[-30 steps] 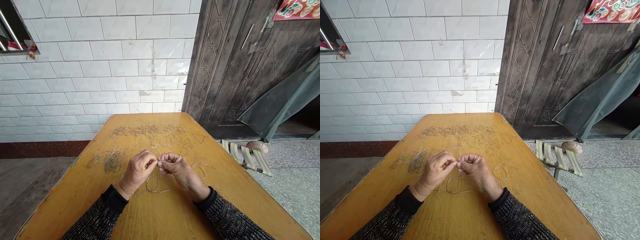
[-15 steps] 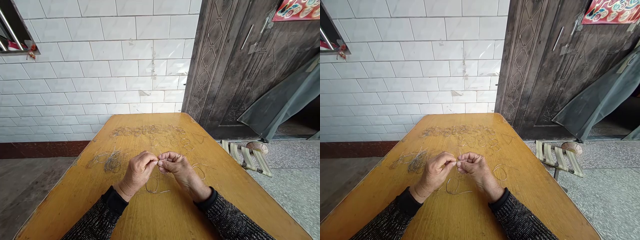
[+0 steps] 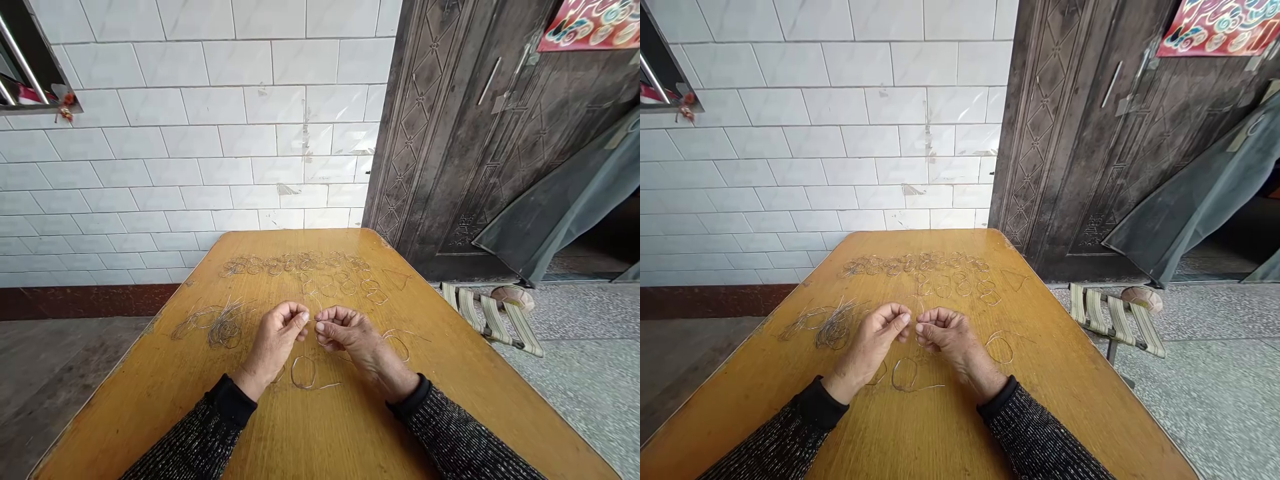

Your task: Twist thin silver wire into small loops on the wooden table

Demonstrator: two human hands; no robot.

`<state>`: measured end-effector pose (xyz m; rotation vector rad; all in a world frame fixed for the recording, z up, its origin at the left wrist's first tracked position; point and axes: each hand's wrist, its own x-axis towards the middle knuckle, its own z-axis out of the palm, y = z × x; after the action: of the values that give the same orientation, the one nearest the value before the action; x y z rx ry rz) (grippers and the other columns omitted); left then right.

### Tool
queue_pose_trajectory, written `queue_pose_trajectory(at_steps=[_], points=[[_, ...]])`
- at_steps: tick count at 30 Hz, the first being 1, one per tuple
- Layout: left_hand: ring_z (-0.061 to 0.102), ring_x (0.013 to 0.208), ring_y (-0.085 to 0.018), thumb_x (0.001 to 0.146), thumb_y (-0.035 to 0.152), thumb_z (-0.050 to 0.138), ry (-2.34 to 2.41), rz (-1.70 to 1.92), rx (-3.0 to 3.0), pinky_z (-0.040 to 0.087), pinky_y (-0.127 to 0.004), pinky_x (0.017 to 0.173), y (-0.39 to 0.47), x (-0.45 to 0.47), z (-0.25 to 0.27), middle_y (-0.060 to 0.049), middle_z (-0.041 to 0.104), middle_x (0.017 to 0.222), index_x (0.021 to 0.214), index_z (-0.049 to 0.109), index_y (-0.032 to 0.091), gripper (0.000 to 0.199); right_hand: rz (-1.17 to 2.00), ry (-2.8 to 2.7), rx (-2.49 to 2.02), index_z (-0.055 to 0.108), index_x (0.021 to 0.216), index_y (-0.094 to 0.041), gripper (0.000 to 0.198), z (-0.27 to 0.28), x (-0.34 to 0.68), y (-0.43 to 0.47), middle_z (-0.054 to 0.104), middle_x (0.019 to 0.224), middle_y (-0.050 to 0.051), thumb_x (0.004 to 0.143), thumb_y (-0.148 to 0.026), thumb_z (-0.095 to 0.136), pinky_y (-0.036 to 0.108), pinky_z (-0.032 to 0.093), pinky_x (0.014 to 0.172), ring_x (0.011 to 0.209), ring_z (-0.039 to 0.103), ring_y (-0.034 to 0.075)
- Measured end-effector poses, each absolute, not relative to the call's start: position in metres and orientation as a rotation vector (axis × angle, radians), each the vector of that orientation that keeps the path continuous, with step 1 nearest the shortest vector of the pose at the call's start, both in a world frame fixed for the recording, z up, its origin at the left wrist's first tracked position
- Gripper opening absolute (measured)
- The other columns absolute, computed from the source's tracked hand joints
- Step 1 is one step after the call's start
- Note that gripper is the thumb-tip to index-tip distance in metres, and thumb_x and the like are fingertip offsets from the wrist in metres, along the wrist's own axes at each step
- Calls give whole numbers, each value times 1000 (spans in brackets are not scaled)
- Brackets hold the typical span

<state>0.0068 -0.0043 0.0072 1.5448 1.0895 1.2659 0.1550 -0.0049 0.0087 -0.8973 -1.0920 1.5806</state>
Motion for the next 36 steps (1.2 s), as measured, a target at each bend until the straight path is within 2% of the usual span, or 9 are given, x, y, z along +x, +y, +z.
queue_pose_trajectory(at_steps=[2, 5, 12, 18, 23, 30, 36], points=[[51, 58, -9, 75, 33, 54, 1072, 1255, 1420, 43, -22, 55, -2, 7, 6, 0, 55, 65, 76, 55, 14, 20, 1580, -1108, -917, 59, 76, -15, 37, 9, 156, -5, 58, 58, -3, 49, -33, 78, 18, 37, 46, 52, 53, 8], [49, 55, -8, 71, 33, 57, 1073, 1306, 1286, 41, -21, 54, 0, 4, 8, 1, 54, 63, 74, 55, 14, 19, 1572, -1125, -955, 58, 82, -16, 44, 9, 159, -3, 59, 64, -3, 47, -34, 79, 18, 37, 45, 53, 52, 8], [48, 53, -8, 69, 33, 60, 1049, 1352, 1259, 39, -21, 53, -2, 1, 13, 2, 53, 61, 71, 53, 14, 21, 1402, -1327, -969, 55, 59, -15, 31, 9, 163, -1, 48, 46, -5, 58, -42, 70, 18, 28, 38, 39, 37, 4], [51, 59, -9, 66, 32, 64, 960, 1252, 1267, 40, -21, 55, -8, 6, 16, 2, 54, 67, 86, 53, 15, 28, 1340, -1288, -997, 53, 57, -16, 31, 8, 161, -1, 46, 43, -6, 59, -43, 68, 19, 28, 37, 36, 35, 5], [51, 57, -8, 66, 26, 64, 1046, 1186, 1281, 39, -21, 55, -11, 9, 17, 1, 56, 67, 83, 54, 14, 23, 1285, -1328, -1016, 50, 55, -16, 32, 7, 159, 1, 45, 43, -5, 59, -43, 66, 19, 28, 37, 37, 35, 5], [48, 56, -8, 68, 29, 61, 1010, 1139, 1312, 39, -22, 56, -12, 10, 14, 1, 54, 65, 81, 56, 14, 21, 1024, -1502, -1037, 52, 65, -16, 21, 3, 157, 1, 44, 50, -5, 67, -36, 59, 20, 30, 41, 42, 37, 7], [47, 56, -8, 68, 29, 60, 1001, 1119, 1291, 38, -22, 56, -10, 10, 10, 1, 52, 67, 77, 57, 14, 18, 682, -1678, -1204, 53, 59, -17, 14, 6, 158, -3, 49, 51, -3, 71, -25, 54, 21, 29, 45, 46, 41, 8]])
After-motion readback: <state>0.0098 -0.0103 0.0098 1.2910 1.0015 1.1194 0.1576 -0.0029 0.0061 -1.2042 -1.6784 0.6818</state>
